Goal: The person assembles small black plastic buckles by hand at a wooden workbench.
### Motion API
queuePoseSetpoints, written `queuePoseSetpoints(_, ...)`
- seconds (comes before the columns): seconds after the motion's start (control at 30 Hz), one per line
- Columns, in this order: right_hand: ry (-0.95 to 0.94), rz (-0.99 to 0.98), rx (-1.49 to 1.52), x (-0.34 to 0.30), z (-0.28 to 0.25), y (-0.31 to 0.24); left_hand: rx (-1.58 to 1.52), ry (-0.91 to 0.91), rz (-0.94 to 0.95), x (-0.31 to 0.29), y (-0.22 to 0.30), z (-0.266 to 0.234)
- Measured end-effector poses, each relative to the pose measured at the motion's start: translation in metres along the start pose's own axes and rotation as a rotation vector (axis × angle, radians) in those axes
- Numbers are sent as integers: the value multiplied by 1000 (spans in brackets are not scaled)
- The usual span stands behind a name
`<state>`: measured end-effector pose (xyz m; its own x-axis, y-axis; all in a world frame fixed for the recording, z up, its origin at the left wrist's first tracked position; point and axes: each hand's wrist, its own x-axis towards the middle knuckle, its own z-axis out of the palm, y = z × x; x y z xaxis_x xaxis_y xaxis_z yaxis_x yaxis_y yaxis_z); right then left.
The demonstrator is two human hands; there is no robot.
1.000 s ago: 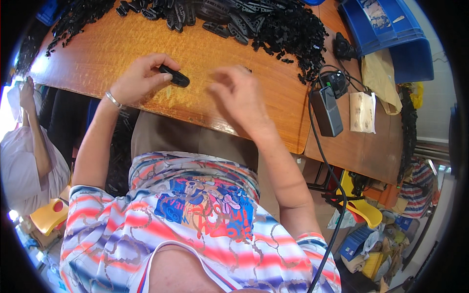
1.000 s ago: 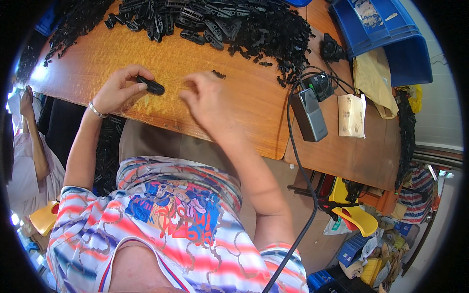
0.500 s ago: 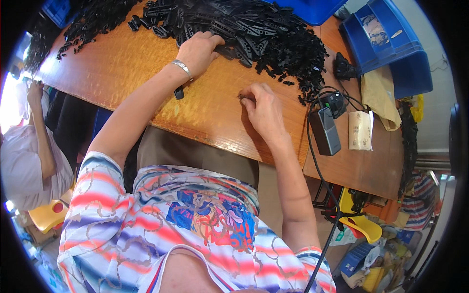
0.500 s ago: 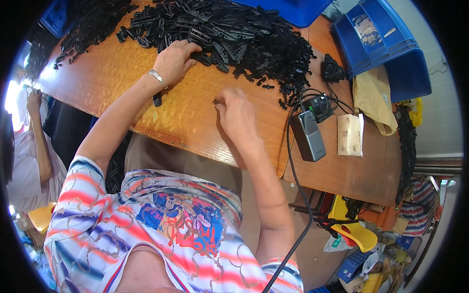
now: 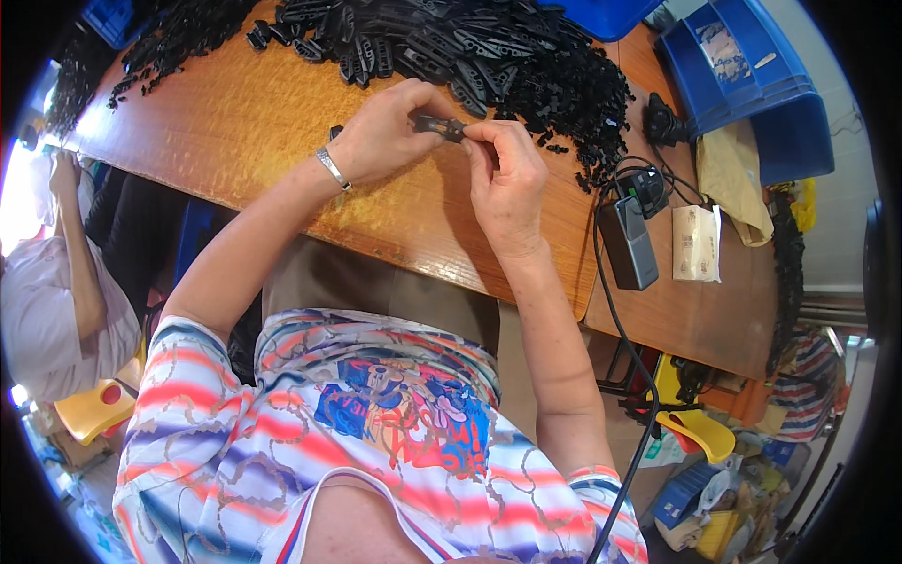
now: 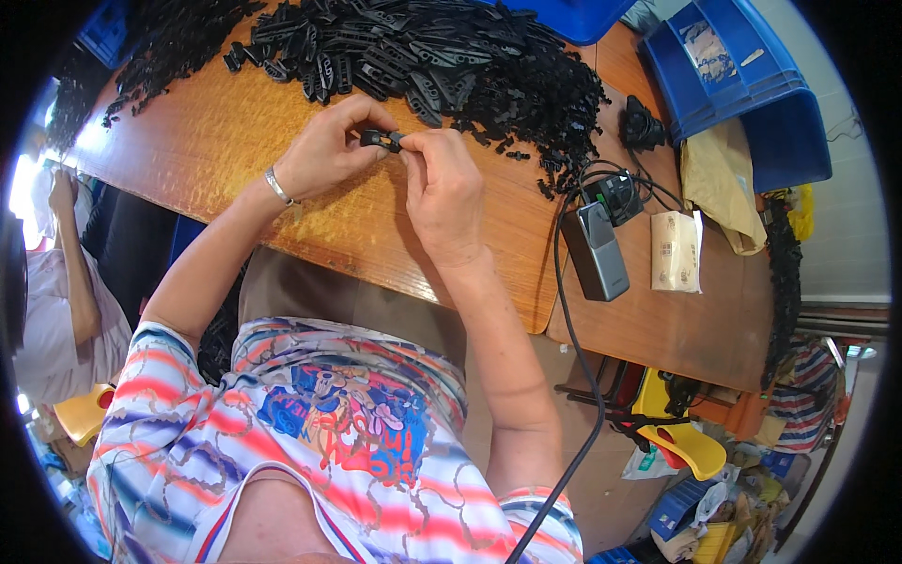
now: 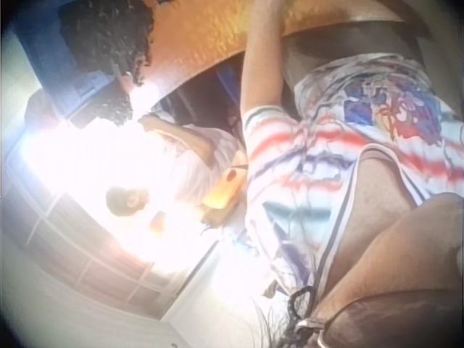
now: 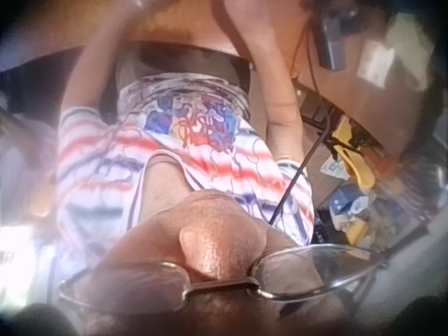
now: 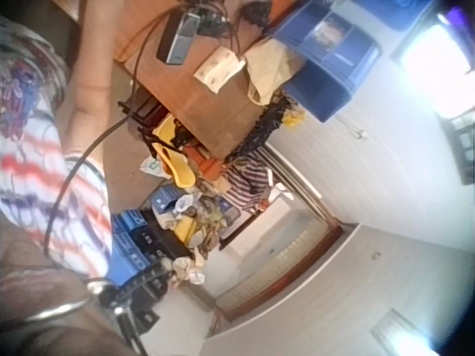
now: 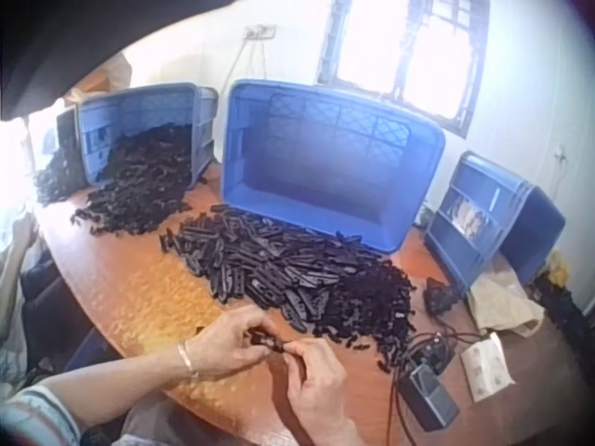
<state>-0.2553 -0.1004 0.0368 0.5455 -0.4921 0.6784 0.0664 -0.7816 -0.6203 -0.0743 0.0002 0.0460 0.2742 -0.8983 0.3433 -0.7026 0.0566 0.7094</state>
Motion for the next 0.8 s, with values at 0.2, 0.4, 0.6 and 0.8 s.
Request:
queuePoseSetpoints(0.2,11,-19,25,0,-2,-10,-267,-13,-77,-10,7,-6)
queuePoseSetpoints(0.4,-24,-60,14,1,-2,-14,-585,-101,-156,-13,2,-5)
queuePoseSetpoints(0.6,-72,-143,-111,3,-3,-13,-552,-141,-202,-16,11,-8)
queuePoseSetpoints(0.8,-183,-168,-188,1,-11,-11,-506,-158,-269,-22,9,-7)
